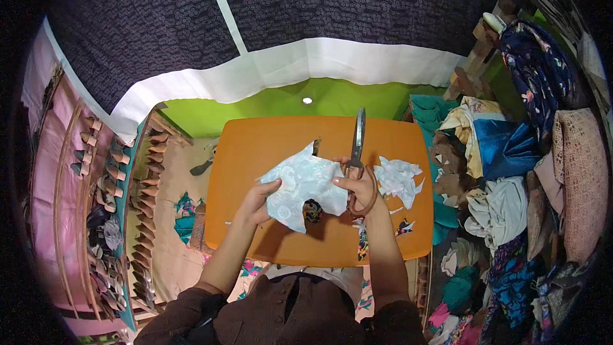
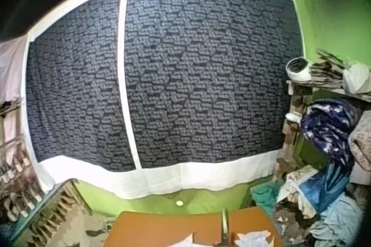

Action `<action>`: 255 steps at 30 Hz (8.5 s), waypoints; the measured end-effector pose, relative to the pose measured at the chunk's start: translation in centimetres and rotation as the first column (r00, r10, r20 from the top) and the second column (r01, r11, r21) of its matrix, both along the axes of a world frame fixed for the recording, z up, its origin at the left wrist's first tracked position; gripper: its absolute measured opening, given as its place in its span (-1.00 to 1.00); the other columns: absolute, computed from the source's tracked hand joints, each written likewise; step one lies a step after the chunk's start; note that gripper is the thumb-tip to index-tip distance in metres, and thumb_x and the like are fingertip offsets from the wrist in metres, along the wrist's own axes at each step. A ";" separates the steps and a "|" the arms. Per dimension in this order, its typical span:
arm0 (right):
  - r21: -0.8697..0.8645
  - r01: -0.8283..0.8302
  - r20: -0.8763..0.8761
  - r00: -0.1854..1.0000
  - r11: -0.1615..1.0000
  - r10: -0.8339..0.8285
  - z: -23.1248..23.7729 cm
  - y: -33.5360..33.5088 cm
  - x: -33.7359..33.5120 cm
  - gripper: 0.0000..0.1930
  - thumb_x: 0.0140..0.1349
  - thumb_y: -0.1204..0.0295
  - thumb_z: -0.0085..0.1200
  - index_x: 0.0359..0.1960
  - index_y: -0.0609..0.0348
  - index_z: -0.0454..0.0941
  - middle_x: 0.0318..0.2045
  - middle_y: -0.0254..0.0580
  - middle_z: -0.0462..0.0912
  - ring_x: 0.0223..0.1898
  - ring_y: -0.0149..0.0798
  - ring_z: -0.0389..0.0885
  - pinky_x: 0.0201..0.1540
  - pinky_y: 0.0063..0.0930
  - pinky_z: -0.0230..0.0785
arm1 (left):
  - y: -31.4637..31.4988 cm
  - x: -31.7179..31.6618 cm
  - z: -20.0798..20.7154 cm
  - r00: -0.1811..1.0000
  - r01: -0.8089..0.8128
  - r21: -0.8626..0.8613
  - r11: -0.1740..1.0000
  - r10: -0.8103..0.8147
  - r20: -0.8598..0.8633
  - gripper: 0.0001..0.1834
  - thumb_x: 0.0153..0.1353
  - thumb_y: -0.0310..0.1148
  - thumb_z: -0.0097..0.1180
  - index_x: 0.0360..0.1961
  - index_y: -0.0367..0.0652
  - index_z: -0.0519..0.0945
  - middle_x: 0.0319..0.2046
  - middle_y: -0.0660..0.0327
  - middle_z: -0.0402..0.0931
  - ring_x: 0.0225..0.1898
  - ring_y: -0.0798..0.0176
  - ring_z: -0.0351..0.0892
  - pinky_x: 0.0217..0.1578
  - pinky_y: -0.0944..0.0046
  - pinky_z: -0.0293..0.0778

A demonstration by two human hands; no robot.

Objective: Cutting pieces of patterned and plain fabric using scissors on a work table.

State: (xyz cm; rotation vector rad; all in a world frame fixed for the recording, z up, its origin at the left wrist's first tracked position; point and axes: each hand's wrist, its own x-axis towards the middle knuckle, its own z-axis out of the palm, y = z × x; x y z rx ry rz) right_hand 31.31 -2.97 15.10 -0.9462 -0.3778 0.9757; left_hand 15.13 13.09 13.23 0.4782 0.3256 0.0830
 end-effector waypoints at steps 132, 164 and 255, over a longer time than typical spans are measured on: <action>-0.363 -0.404 0.065 0.888 0.840 0.455 3.7 -5.2 -5.6 -0.06 -0.44 -0.45 -0.21 -0.24 0.22 0.25 -0.59 -0.54 0.11 -0.69 -0.71 0.00 -0.66 -0.83 -0.17 | -2.4 1.0 8.1 0.984 0.171 0.969 0.181 -0.078 -0.159 -0.35 -0.17 -0.30 0.23 -0.07 -0.34 0.24 -0.17 0.00 0.34 -0.08 0.17 0.32 -0.08 0.28 0.24; -0.191 -0.308 0.098 0.939 0.932 0.331 1.8 -4.7 -6.8 -0.37 -0.03 -0.26 -0.24 -0.30 0.12 0.26 -0.69 -0.55 0.12 -0.75 -0.69 0.02 -0.74 -0.82 -0.18 | -9.4 0.0 1.5 0.995 0.083 0.550 0.831 -0.041 -0.088 -0.54 0.25 -0.06 -0.40 -0.03 -0.20 0.23 -0.40 0.37 0.23 -0.37 0.47 0.19 -0.31 0.50 0.16; -0.341 -0.405 -0.367 0.888 0.848 0.276 2.1 -7.3 -3.9 -0.80 0.20 0.31 -0.25 -0.42 0.13 0.37 -0.68 -0.54 0.30 -0.76 -0.70 0.28 -0.78 -0.88 0.10 | -4.1 2.0 6.3 0.988 0.155 0.846 0.510 -0.063 -0.143 -0.39 -0.13 -0.53 0.18 -0.08 -0.35 0.12 -0.39 0.28 0.37 -0.43 0.53 0.35 -0.47 0.54 0.33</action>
